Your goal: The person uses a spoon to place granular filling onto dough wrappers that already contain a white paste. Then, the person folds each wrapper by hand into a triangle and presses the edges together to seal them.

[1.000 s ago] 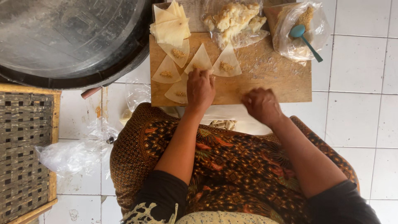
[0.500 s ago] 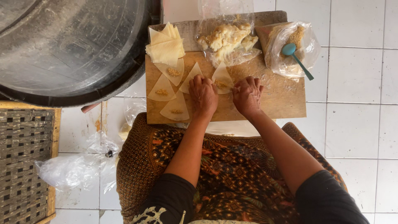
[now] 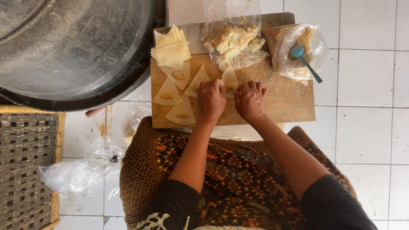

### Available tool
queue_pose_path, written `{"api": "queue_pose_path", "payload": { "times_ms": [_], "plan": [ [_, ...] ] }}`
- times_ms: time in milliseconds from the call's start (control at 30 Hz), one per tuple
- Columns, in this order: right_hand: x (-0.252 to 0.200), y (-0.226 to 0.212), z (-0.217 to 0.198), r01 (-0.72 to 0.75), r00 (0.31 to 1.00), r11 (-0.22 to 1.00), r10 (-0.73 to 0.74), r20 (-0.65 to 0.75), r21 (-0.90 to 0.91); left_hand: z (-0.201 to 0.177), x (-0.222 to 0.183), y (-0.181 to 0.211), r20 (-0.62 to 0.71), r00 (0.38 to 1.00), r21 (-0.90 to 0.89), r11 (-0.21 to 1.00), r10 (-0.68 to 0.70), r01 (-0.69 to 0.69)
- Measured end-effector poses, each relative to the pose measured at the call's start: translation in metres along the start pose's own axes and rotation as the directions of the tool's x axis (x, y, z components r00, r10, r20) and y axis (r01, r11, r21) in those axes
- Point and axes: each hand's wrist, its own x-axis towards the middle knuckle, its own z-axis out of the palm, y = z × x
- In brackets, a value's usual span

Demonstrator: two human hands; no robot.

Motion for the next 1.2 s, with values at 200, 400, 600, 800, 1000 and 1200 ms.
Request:
{"api": "queue_pose_path", "payload": {
  "times_ms": [200, 400, 600, 800, 1000, 1200],
  "plan": [
    [0.006, -0.003, -0.008, 0.028, 0.999, 0.986, -0.032, 0.021, 0.166, 0.002, 0.002, -0.005, 0.058, 0.997, -0.106, 0.992, -0.06, 0.065],
    [0.007, -0.01, -0.027, 0.082, 0.996, 0.793, -0.081, -0.029, 0.603, 0.0, 0.006, -0.003, 0.068, 0.986, -0.115, 0.98, -0.153, 0.16],
    [0.003, -0.015, -0.038, 0.196, 0.98, 0.88, -0.187, -0.064, 0.432, -0.002, 0.006, -0.005, 0.052, 0.996, -0.102, 0.992, -0.075, 0.08],
    [0.0, -0.017, -0.043, 0.277, 0.961, 0.9, -0.265, -0.081, 0.337, 0.001, 0.005, -0.005, 0.058, 0.996, -0.058, 0.996, -0.071, 0.075],
    [-0.002, -0.017, -0.046, 0.359, 0.932, 0.884, -0.322, -0.165, 0.3, 0.001, 0.004, -0.007, 0.07, 0.995, -0.043, 0.997, -0.067, 0.07],
    [-0.005, -0.013, -0.042, 0.335, 0.942, 0.868, -0.309, -0.13, 0.366, 0.003, 0.0, -0.008, 0.068, 0.998, -0.036, 0.999, 0.007, -0.005]
  ]
}}
